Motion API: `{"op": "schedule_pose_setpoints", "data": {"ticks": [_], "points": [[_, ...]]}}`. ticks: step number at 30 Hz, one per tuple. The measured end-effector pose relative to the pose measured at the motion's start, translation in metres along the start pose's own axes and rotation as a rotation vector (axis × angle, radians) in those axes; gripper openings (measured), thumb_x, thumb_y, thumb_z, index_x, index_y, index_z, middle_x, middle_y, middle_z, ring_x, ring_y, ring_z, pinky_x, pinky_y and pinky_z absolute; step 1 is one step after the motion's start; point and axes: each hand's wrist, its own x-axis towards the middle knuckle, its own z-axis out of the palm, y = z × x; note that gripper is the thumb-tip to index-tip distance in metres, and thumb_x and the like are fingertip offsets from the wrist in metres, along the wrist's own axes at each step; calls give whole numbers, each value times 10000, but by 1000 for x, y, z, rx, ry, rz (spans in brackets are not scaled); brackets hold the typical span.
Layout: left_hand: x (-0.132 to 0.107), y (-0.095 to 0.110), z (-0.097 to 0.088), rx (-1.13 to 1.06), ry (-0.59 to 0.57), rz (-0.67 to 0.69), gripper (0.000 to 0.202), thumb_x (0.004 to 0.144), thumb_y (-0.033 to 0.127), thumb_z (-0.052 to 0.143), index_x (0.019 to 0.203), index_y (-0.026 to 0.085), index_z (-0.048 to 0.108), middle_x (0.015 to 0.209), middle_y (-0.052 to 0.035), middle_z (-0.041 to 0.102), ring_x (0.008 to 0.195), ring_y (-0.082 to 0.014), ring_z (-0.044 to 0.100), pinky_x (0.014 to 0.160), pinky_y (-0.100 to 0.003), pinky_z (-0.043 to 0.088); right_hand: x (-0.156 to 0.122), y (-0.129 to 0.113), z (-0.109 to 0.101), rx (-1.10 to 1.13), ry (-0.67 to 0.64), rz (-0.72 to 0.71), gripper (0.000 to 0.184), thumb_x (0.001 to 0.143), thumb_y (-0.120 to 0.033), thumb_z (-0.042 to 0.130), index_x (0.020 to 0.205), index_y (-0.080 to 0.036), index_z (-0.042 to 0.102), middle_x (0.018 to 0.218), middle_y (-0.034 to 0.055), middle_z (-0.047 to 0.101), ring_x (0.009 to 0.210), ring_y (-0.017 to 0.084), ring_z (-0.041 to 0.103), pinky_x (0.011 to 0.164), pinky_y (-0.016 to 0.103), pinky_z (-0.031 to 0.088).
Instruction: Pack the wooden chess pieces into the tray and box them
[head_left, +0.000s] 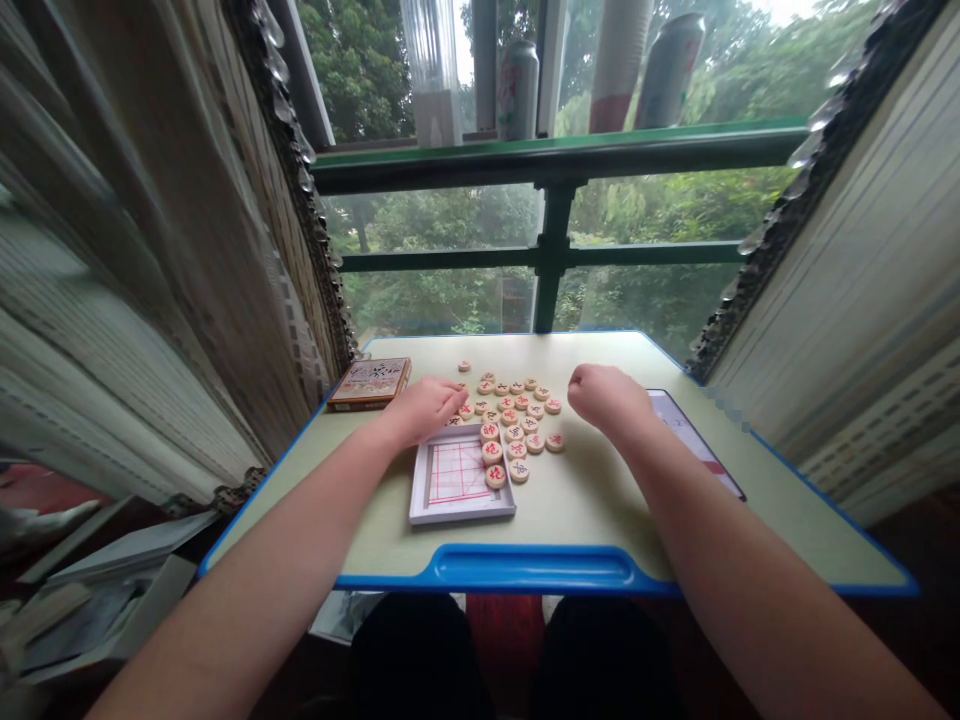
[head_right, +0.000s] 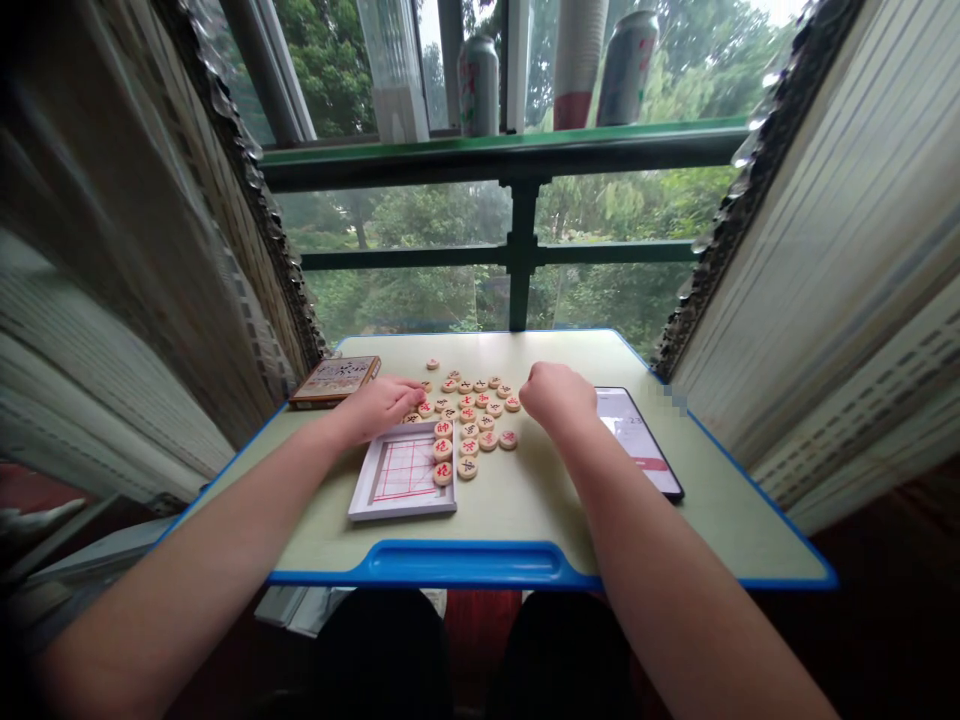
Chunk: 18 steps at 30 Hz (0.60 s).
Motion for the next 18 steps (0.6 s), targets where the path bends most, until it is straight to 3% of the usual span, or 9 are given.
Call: {"op": "schedule_pose_setpoints", "data": {"ticks": [8,12,15,18], "points": [[-2,4,-4,-7,-22,-29,455,906,413,318,977,183,705,1066,-68,666,989,-192,594,905,-285,452,-4,-7,9,30,-61,-125,266,782,-305,473,891,-211,696,953,104,701,852,248,638,632,297,448],[-2,1,-3,38,-41,-37,433,908,384,326,1020,184,693,1099,-77,656,1038,-206,576,944,-309,434,-11,-9,1,-2,-237,-220,276,756,-370,501,756,-187,708,742,95,701,687,212,638,565,273,418],[0,0,-1,66,-28,-48,421,912,340,321,1091,169,660,1149,-92,642,1090,-216,562,979,-333,418,-17,-8,-6,2,-333,-185,265,721,-333,533,853,-180,704,681,69,692,577,188,623,530,268,408],[2,0,3,61,7,-72,400,903,272,324,1107,149,646,1163,-101,640,1090,-210,570,979,-324,427,-21,-6,-12,10,-333,-190,340,694,-352,579,972,-182,675,759,67,703,594,187,627,528,267,410]]}}
